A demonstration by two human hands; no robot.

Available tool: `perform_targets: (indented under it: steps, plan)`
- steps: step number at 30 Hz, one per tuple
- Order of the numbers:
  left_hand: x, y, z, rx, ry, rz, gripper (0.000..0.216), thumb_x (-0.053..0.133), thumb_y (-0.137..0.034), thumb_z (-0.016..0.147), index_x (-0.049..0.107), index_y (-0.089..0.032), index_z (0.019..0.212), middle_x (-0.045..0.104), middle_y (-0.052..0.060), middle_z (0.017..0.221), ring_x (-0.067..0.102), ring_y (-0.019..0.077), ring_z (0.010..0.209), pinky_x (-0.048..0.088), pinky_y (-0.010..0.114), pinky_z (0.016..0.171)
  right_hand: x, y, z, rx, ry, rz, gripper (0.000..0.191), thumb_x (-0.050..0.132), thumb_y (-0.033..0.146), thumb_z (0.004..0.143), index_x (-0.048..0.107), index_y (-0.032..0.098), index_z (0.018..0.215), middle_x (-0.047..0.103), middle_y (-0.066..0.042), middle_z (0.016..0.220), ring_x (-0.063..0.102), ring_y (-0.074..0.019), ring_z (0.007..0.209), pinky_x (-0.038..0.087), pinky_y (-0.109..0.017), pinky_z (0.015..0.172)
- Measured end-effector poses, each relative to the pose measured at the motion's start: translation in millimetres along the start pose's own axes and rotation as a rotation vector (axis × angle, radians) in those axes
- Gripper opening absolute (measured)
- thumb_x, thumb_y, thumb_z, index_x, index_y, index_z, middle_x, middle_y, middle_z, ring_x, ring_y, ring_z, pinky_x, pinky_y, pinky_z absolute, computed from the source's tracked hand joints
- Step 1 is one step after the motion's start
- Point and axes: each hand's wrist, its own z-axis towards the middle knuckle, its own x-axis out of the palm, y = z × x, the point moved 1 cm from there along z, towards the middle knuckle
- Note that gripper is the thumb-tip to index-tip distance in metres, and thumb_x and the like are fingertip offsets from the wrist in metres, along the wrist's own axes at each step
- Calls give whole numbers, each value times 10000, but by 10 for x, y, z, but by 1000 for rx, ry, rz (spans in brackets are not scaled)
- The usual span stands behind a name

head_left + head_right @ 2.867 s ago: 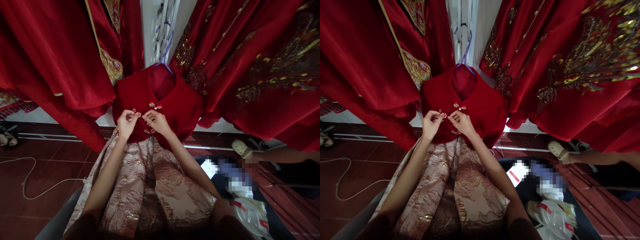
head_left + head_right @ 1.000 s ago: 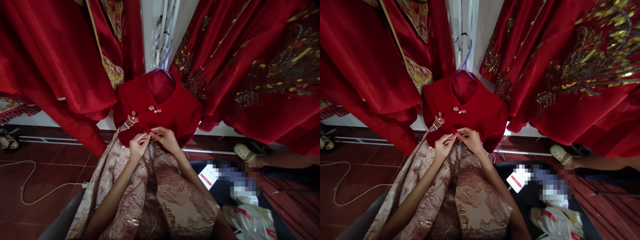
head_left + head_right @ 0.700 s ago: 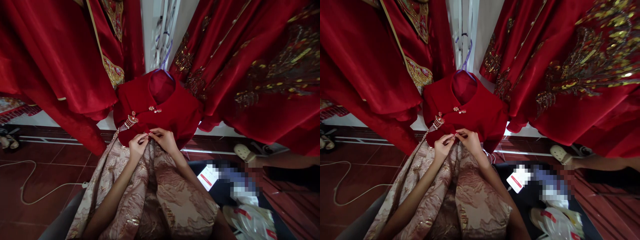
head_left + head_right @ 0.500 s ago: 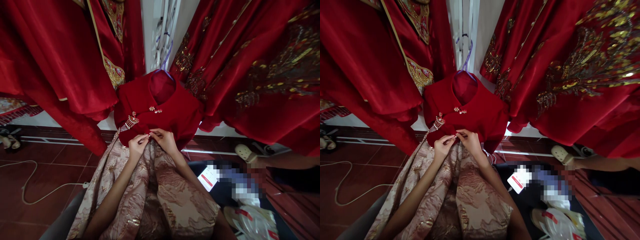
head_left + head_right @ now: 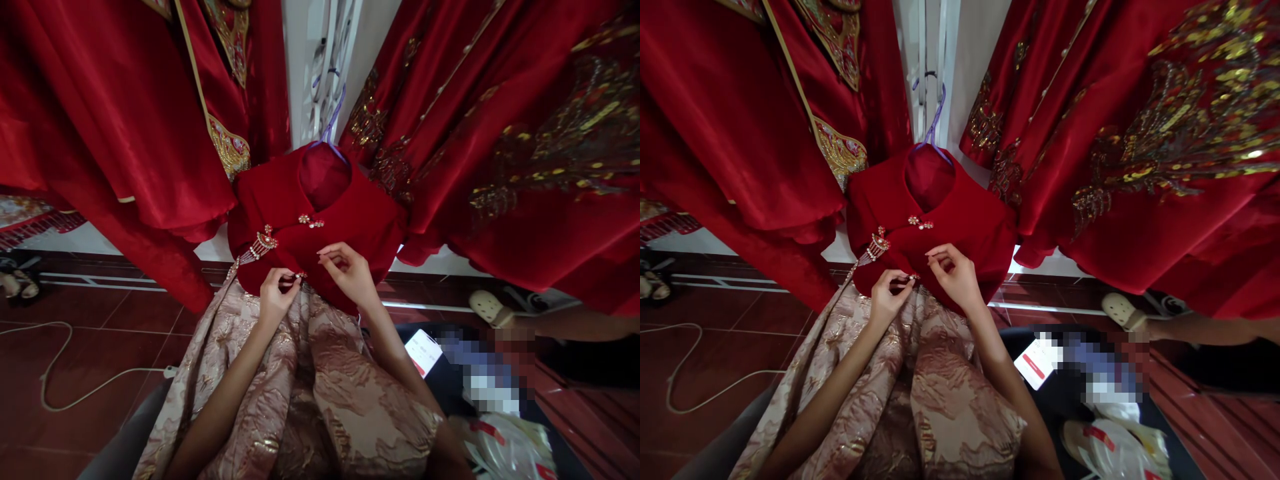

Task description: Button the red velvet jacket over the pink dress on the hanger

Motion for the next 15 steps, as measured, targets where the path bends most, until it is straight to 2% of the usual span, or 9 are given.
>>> perform_targets:
  steps: [4, 9, 15]
  plan:
    - [-13, 9, 1, 34, 24, 57, 147, 633, -310, 805, 632, -190, 890, 624, 43, 877, 636, 129, 784, 560, 245, 704, 90, -24, -32, -39, 138, -57, 157, 583, 293, 823, 654, 213, 937, 697, -24, 854, 648, -134, 760, 487, -237, 637]
    - [-36, 13, 10, 82, 3, 83, 165, 643, -335, 800, 643, -180, 855, 636, 34, 832, 640, 128, 756, 550, 250, 717, 231, -213, -47, -43, 233, -38, 214, 637, 291, 793, 647, 207, 989, 698, -29, 906, 654, -144, 836, 521, -288, 775]
    - [-35, -11, -5, 39, -14, 18, 181, 644, -350, 795, 644, -174, 837, 670, 32, 813, 655, 124, 726, 555, 249, 711, 288, -280, -48, 51, 325, 37, 186, 576, 291, 847, 653, 199, 991, 717, -50, 905, 680, -158, 847, 542, -314, 795]
